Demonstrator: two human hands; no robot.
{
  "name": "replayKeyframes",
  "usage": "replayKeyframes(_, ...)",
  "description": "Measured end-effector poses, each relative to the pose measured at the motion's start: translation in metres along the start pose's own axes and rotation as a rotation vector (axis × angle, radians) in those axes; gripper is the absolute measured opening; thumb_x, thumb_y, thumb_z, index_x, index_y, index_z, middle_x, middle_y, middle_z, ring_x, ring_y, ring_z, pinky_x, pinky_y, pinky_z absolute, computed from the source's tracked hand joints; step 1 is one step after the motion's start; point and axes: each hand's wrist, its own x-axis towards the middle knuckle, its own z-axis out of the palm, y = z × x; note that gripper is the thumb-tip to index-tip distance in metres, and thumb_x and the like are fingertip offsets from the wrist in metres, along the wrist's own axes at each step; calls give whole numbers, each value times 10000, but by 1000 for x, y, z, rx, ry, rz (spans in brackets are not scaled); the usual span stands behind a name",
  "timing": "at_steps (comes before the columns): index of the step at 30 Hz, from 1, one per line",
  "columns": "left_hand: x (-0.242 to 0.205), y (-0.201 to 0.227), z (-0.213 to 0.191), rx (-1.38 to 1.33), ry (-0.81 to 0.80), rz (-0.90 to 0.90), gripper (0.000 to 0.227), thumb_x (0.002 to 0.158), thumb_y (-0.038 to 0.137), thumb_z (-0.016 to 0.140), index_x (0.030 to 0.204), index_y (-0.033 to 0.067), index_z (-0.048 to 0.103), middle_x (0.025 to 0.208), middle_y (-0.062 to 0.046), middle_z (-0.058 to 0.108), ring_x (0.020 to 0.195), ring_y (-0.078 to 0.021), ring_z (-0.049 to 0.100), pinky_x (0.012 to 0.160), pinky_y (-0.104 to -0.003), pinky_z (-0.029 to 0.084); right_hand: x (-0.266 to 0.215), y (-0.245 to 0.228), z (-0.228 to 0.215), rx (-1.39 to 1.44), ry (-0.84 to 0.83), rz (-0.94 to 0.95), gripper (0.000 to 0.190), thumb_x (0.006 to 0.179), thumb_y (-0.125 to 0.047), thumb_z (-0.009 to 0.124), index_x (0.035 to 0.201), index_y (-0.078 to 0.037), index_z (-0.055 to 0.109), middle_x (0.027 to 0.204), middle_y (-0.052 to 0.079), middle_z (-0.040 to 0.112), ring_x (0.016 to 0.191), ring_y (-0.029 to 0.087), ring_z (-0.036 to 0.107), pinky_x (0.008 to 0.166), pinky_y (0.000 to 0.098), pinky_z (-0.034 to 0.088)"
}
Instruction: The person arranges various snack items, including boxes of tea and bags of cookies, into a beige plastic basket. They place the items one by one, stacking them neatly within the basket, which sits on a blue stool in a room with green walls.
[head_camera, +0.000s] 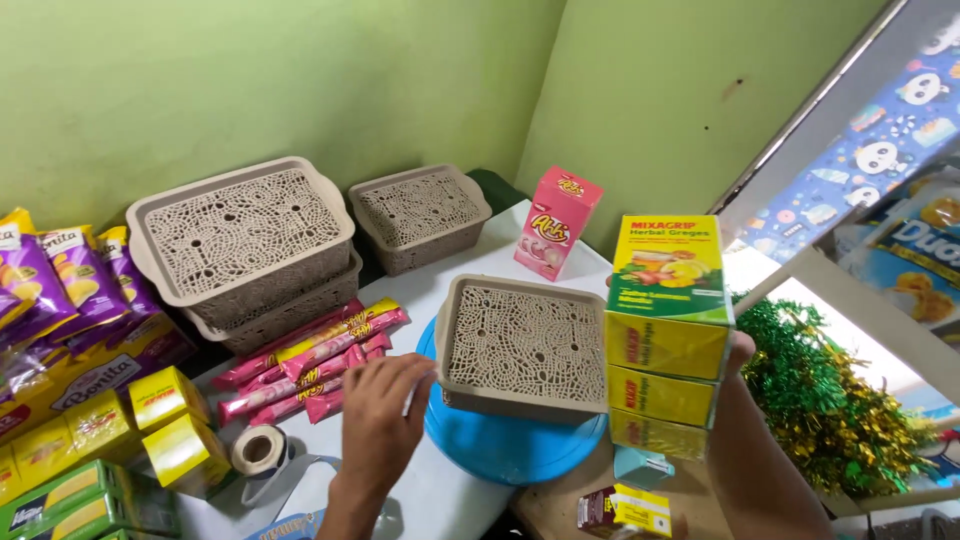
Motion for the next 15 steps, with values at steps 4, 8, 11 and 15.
replayKeyframes(4,-2,11,11,60,-92,185,88,957,123,634,1010,135,703,1104,-23,715,994,-263,616,793,-452,389,-21,-6,-5,21,23,-17,855,949,-451,813,1511,15,368,1288,223,599,1107,343,614,897,456,550)
replayKeyframes(8,-13,3,12,179,-243,218,172,954,133,583,1073,157,705,1127,-26,706,1030,-265,607,815,-487,400,-49,-5,-20,54,44,-33,712,980,-388,743,1476,13,426,1283,220,620,1104,347,636,874,450,570)
replayKeyframes(11,-15,6,9,178,-246,212,148,942,201,649,1077,190,708,1140,3,706,1031,-244,611,832,-484,394,-69,2,-32,87,54,-53,610,1003,-340,691,1449,12,469,1279,218,636,1101,351,652,858,446,585)
replayKeyframes(15,-23,8,7,219,-273,244,209,933,220,664,1141,203,680,1205,-7,679,1064,-259,608,844,-478,386,-91,11,-45,136,62,-62,485,1034,-276,622,1414,10,527,1274,215,657,1097,355,674,835,440,606)
